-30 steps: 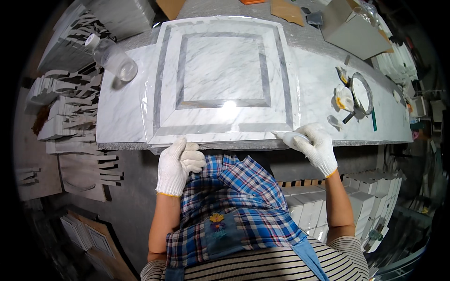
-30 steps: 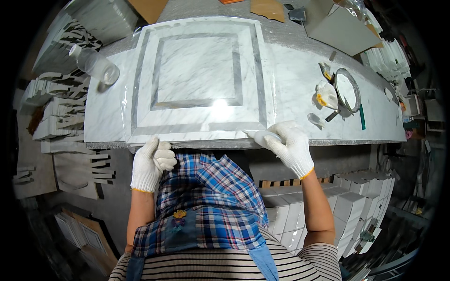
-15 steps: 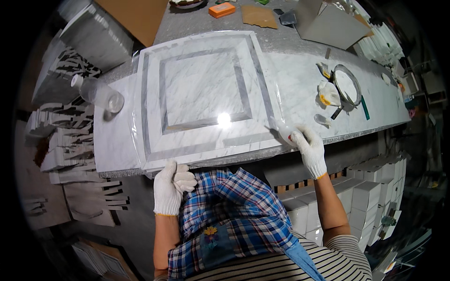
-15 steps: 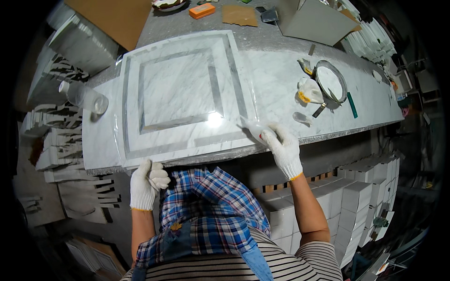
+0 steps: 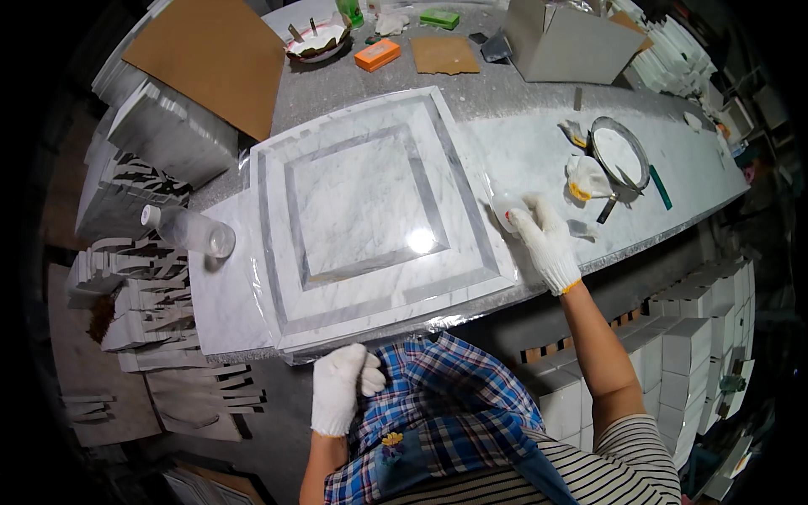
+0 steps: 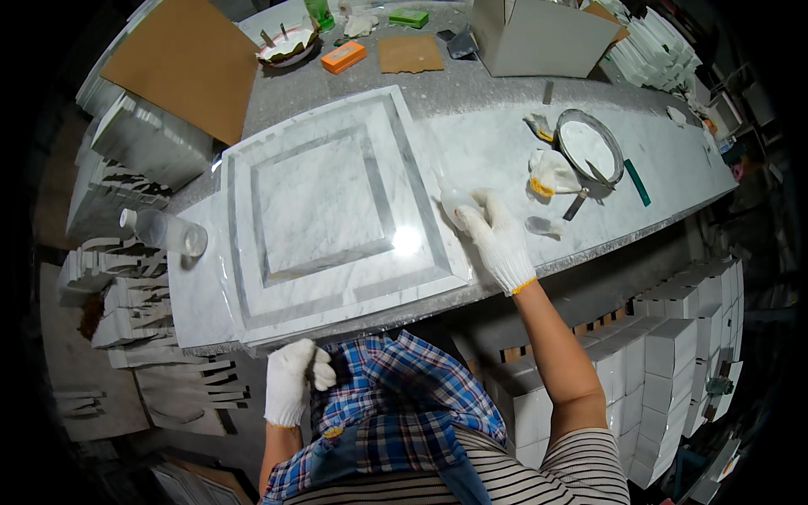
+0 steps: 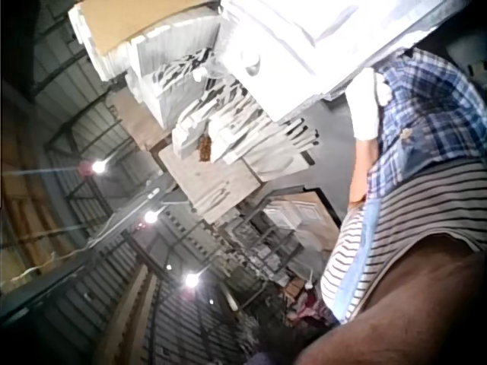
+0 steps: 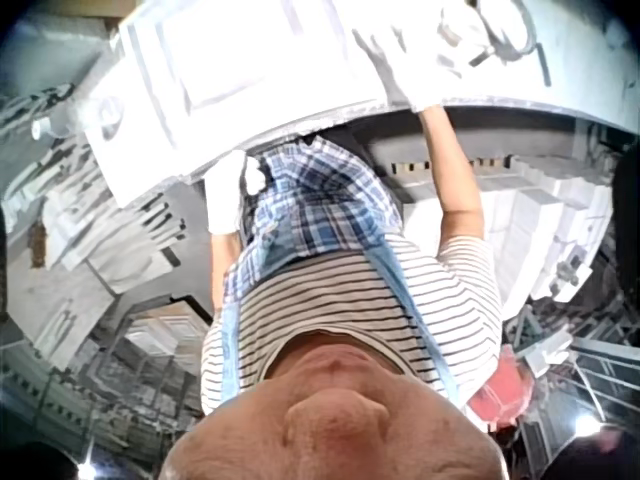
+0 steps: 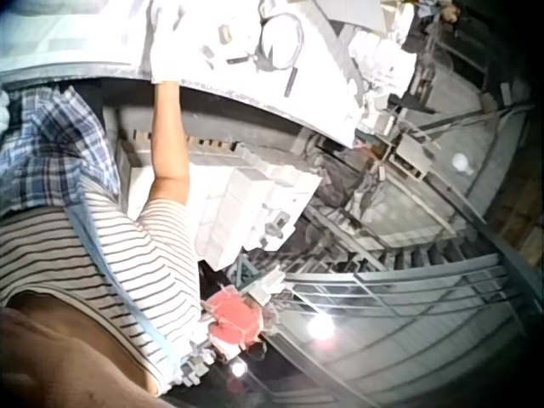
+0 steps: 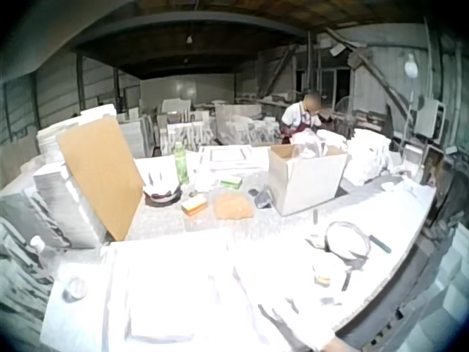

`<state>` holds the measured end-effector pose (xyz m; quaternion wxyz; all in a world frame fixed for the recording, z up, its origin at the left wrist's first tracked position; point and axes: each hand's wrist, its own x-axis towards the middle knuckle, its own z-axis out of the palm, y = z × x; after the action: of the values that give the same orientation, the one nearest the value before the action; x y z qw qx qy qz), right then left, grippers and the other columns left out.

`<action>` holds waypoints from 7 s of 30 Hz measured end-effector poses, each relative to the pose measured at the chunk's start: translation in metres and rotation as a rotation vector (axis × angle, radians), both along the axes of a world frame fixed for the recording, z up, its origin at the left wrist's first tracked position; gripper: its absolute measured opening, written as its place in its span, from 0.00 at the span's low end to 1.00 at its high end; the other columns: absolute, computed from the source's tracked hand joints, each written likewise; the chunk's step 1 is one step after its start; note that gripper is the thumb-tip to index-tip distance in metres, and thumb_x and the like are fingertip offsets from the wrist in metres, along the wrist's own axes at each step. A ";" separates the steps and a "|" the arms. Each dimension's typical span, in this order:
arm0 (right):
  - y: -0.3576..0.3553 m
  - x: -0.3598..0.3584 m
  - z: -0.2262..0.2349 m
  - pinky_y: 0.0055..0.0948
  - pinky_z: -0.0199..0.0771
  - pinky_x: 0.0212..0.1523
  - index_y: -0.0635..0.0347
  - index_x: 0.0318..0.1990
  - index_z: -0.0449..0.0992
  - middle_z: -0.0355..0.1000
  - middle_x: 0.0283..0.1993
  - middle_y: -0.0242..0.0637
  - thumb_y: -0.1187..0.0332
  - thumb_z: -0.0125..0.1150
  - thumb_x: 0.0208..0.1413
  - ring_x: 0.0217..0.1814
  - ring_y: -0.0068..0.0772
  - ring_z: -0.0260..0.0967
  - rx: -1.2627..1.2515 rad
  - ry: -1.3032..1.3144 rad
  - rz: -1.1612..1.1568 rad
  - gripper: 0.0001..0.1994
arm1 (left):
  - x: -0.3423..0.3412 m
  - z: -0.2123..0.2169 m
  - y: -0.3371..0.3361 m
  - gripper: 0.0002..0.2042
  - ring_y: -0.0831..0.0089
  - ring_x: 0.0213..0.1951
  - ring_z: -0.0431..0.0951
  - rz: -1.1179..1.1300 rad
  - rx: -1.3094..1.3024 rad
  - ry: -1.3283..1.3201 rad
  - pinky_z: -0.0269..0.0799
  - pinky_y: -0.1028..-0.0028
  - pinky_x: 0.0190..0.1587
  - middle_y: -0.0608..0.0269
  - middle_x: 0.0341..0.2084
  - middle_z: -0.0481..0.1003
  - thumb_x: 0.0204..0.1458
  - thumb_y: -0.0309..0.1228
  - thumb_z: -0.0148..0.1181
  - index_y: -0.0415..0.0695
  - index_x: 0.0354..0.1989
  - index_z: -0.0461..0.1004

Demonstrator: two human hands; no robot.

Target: The person picks up a square marble-patterned tile and places it on a workbench. They apply a clear protective film to the tile's surface, smoothing it out with their gloved hands. The person then uses a green utility knife to trim the excess film along the tile's edges.

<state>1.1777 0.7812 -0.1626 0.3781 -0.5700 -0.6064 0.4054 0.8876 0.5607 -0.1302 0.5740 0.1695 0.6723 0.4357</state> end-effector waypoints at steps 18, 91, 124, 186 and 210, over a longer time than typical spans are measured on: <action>0.066 -0.017 -0.018 0.32 0.72 0.49 0.65 0.59 0.71 0.76 0.47 0.51 0.55 0.59 0.60 0.47 0.36 0.74 0.002 0.018 -0.032 0.26 | 0.119 0.026 0.107 0.07 0.51 0.35 0.76 -1.194 0.810 0.505 0.72 0.57 0.39 0.53 0.27 0.73 0.48 0.31 0.63 0.44 0.34 0.74; 0.039 0.035 -0.060 0.23 0.73 0.43 0.67 0.64 0.64 0.72 0.47 0.36 0.69 0.59 0.65 0.42 0.24 0.69 0.256 0.416 -0.509 0.23 | 0.196 -0.055 0.348 0.18 0.55 0.48 0.77 -1.004 0.695 1.724 0.68 0.56 0.50 0.53 0.40 0.80 0.52 0.45 0.56 0.45 0.39 0.84; 0.035 0.043 -0.064 0.25 0.72 0.52 0.69 0.65 0.61 0.68 0.56 0.40 0.70 0.55 0.67 0.51 0.27 0.68 0.206 0.372 -0.493 0.22 | -0.214 0.016 0.452 0.24 0.43 0.51 0.77 -0.242 0.170 1.575 0.72 0.56 0.56 0.35 0.47 0.77 0.55 0.45 0.54 0.37 0.51 0.74; -0.201 0.040 0.000 0.31 0.77 0.42 0.59 0.51 0.79 0.79 0.44 0.44 0.57 0.67 0.55 0.41 0.36 0.78 -0.236 -0.260 0.384 0.20 | 0.076 -0.085 -0.068 0.12 0.71 0.33 0.72 -0.231 -0.145 -0.978 0.69 0.74 0.31 0.57 0.37 0.71 0.65 0.33 0.51 0.35 0.48 0.69; -0.196 0.038 0.006 0.34 0.78 0.41 0.57 0.49 0.80 0.79 0.42 0.46 0.58 0.67 0.54 0.41 0.42 0.79 -0.154 -0.317 0.461 0.18 | 0.081 -0.083 -0.065 0.11 0.73 0.29 0.70 -0.214 -0.183 -1.109 0.65 0.78 0.27 0.58 0.33 0.73 0.65 0.32 0.52 0.36 0.47 0.70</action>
<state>1.2157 0.5850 -0.1562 0.1320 -0.5006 -0.7389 0.4312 0.9691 0.4953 -0.2129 0.8942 -0.0678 0.2846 0.3389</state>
